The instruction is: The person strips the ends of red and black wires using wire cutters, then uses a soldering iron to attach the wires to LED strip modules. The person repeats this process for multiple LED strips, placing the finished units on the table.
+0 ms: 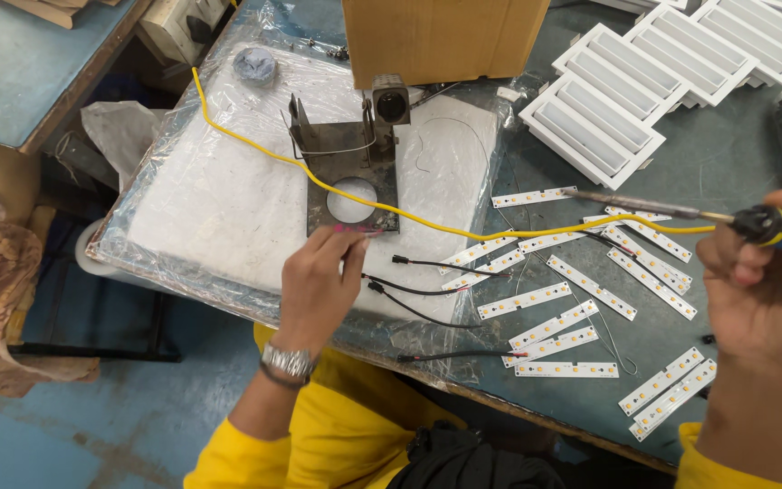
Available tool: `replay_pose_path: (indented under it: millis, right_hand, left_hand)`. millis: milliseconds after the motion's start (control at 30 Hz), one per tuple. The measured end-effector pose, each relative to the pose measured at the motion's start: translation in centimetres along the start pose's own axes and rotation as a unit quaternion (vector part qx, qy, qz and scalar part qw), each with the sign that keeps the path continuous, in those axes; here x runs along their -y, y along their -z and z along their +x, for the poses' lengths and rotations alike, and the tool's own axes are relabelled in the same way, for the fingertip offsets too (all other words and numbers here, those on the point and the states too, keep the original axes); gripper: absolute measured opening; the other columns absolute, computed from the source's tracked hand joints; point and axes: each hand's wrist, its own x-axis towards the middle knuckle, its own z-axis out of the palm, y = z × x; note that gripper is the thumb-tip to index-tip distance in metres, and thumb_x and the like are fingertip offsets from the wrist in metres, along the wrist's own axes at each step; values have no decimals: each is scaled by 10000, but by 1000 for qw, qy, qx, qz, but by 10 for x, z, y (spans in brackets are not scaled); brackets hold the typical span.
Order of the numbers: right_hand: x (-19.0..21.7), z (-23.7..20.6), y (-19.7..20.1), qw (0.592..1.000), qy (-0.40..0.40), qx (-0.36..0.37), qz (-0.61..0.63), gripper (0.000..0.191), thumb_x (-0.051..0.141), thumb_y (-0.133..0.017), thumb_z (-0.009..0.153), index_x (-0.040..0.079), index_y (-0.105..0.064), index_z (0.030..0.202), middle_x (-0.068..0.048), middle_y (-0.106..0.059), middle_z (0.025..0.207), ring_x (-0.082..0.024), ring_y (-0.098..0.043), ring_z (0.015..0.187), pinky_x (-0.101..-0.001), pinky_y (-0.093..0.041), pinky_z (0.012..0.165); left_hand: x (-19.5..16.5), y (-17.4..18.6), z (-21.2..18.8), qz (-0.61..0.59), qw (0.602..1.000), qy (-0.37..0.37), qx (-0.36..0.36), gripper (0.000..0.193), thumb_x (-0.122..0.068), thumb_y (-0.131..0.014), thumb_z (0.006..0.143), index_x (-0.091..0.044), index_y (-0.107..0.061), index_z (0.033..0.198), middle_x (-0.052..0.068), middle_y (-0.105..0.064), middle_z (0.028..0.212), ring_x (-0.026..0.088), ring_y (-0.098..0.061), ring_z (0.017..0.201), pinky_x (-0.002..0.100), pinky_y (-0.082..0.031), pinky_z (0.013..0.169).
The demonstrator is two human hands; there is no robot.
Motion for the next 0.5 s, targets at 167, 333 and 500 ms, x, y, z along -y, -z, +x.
replay_pose_path:
  millis: [167, 333, 500]
  right_hand:
    - [-4, -45, -17, 1000, 17, -16, 12, 267, 244, -529, 1162, 12, -636, 1085, -162, -673, 897, -173, -476, 628, -256, -317, 604]
    - [-10, -94, -35, 996, -14, -47, 81, 339, 279, -547, 1060, -18, -707, 1095, -150, -673, 842, -179, -513, 667, -273, -364, 662]
    - [-23, -129, -48, 987, -50, -92, 126, 358, 316, -586, 1024, 18, -761, 1117, -74, -607, 710, -167, -491, 672, -307, -394, 669]
  left_hand:
    - [-47, 29, -34, -167, 977, 134, 15, 118, -133, -746, 919, -19, -752, 948, 30, -604, 686, 108, -526, 570, 277, -411, 522]
    - [-86, 42, -61, -346, 920, 185, 10, 146, -107, -727, 957, 20, -764, 1018, -12, -566, 724, 23, -464, 626, 209, -349, 530]
    - [-124, 29, -71, -519, 835, 182, 29, 169, -79, -725, 976, 53, -728, 1082, -6, -653, 841, 24, -545, 704, 190, -428, 592]
